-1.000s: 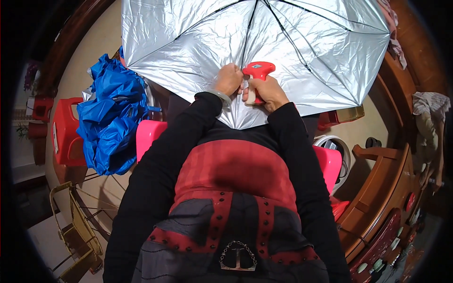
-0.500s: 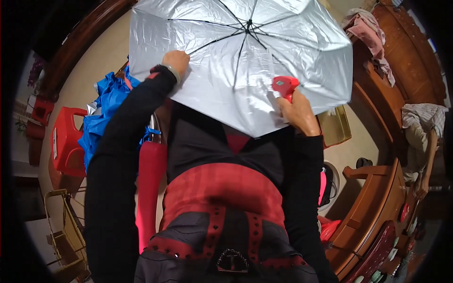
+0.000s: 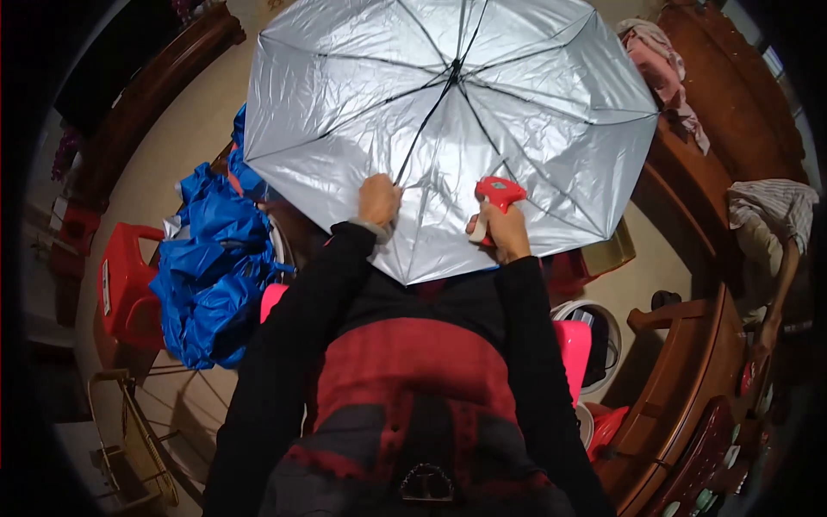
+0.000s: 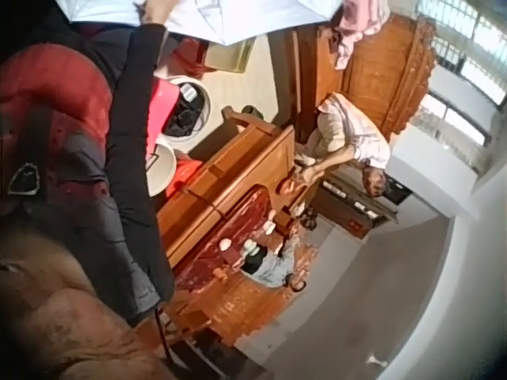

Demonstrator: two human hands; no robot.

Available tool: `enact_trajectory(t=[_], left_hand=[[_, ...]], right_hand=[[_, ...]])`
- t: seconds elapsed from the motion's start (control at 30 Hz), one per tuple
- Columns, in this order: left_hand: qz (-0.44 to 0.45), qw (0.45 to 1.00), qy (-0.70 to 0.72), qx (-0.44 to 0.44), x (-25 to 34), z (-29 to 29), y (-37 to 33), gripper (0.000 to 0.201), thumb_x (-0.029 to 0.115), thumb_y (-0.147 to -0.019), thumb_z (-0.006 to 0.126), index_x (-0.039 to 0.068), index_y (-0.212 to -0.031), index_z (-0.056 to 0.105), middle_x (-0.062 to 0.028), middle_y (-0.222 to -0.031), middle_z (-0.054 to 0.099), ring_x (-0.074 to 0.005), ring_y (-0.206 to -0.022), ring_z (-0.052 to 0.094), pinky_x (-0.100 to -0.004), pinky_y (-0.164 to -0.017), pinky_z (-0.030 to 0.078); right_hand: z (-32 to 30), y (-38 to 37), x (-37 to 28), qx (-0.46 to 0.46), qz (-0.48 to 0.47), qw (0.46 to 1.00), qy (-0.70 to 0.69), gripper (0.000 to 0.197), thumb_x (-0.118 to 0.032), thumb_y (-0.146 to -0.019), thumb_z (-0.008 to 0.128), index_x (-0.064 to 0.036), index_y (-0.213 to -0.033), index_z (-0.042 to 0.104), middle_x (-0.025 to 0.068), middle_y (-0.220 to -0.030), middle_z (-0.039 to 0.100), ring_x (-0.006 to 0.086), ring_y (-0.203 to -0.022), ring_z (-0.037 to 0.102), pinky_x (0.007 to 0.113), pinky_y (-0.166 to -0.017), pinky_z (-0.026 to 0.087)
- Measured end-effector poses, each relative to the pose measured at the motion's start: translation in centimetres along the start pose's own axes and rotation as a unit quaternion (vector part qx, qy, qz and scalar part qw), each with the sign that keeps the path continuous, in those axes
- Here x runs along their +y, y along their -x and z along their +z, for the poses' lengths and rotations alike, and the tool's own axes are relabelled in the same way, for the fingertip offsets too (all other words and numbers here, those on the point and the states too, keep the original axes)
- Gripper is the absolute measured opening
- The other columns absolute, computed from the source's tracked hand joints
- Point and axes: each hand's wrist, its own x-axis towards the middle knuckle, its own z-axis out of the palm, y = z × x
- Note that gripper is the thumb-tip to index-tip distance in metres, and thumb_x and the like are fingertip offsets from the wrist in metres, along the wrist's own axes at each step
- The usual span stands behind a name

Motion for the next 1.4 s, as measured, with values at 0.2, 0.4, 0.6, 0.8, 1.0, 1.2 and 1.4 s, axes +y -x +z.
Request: enact_trajectory(t=[0.2,0.4,0.6,0.8,1.0,1.2,1.4], left_hand=[[-0.001,0.988,0.148,-0.052,2.0,5.2,1.6,0.024,0.016,-0.072,0.055,-0.006,-0.064,0.057,-0.0266,-0.067,0.057,-0.0423,-0.069,0.057,-0.0476,-0.062,0.046],[-0.09,0.942,0.303,-0.11,1.0,6.7,2.8,0.019,0.009,-0.08,0.049,-0.005,-0.072,0.059,-0.0102,-0.054,0.057,-0.0166,-0.044,0.056,-0.0298,-0.042,0.045],[-0.152,0.898,0.4,-0.102,1.6,5.1,3.6,0.019,0.007,-0.082,0.046,-0.007,-0.075,0.057,-0.0086,-0.055,0.056,-0.0155,-0.042,0.054,-0.0287,-0.04,0.044],[-0.153,0.9,0.397,-0.091,0.8,5.0,3.8,0.023,0.008,-0.081,0.045,-0.007,-0.071,0.058,-0.0111,-0.053,0.056,-0.0176,-0.042,0.056,-0.0305,-0.038,0.045],[-0.152,0.888,0.408,-0.148,0.4,5.1,3.7,0.02,0.01,-0.082,0.046,-0.005,-0.072,0.056,-0.0084,-0.056,0.056,-0.0149,-0.04,0.051,-0.0274,-0.038,0.042],[-0.175,0.852,0.46,-0.178,0.1,5.3,3.6,0.02,0.011,-0.084,0.046,-0.004,-0.075,0.055,-0.0066,-0.057,0.054,-0.0129,-0.038,0.047,-0.0258,-0.037,0.039],[-0.192,0.808,0.515,-0.214,-0.2,5.7,3.7,0.02,0.012,-0.086,0.046,-0.004,-0.078,0.055,-0.0056,-0.06,0.053,-0.0115,-0.04,0.046,-0.0246,-0.036,0.038]], right_hand=[[1.1,-0.2,2.0,-0.045,0.045,0.997,-0.038,0.024,-0.01,-0.08,0.051,0.003,-0.099,0.049,0.0109,-0.068,0.057,0.02,-0.055,0.06,0.032,-0.047,0.049],[3.8,-0.4,5.1,-0.066,0.056,0.995,-0.048,0.021,-0.007,-0.076,0.051,0.0044,-0.094,0.05,0.011,-0.063,0.056,0.0194,-0.048,0.058,0.031,-0.041,0.047],[5.7,-0.2,5.3,-0.026,0.079,0.997,0.004,0.019,-0.004,-0.075,0.05,0.0052,-0.092,0.05,0.0125,-0.064,0.057,0.0205,-0.046,0.057,0.031,-0.04,0.047],[5.6,-0.6,5.9,-0.097,0.137,0.982,-0.087,0.02,-0.008,-0.079,0.049,0.0033,-0.096,0.048,0.0144,-0.07,0.058,0.024,-0.056,0.06,0.037,-0.053,0.053],[4.1,-1.0,6.6,-0.108,0.227,0.946,-0.203,0.022,-0.012,-0.082,0.05,0.0025,-0.098,0.048,0.017,-0.076,0.06,0.0265,-0.064,0.062,0.043,-0.06,0.054],[3.8,-0.6,6.2,-0.105,0.231,0.945,-0.206,0.023,-0.014,-0.081,0.052,0.0012,-0.098,0.048,0.0173,-0.078,0.06,0.0268,-0.069,0.063,0.047,-0.058,0.054],[3.2,-0.6,6.7,-0.125,0.235,0.946,-0.183,0.023,-0.015,-0.082,0.052,0.0008,-0.099,0.048,0.0169,-0.079,0.06,0.0271,-0.069,0.063,0.047,-0.06,0.055]])
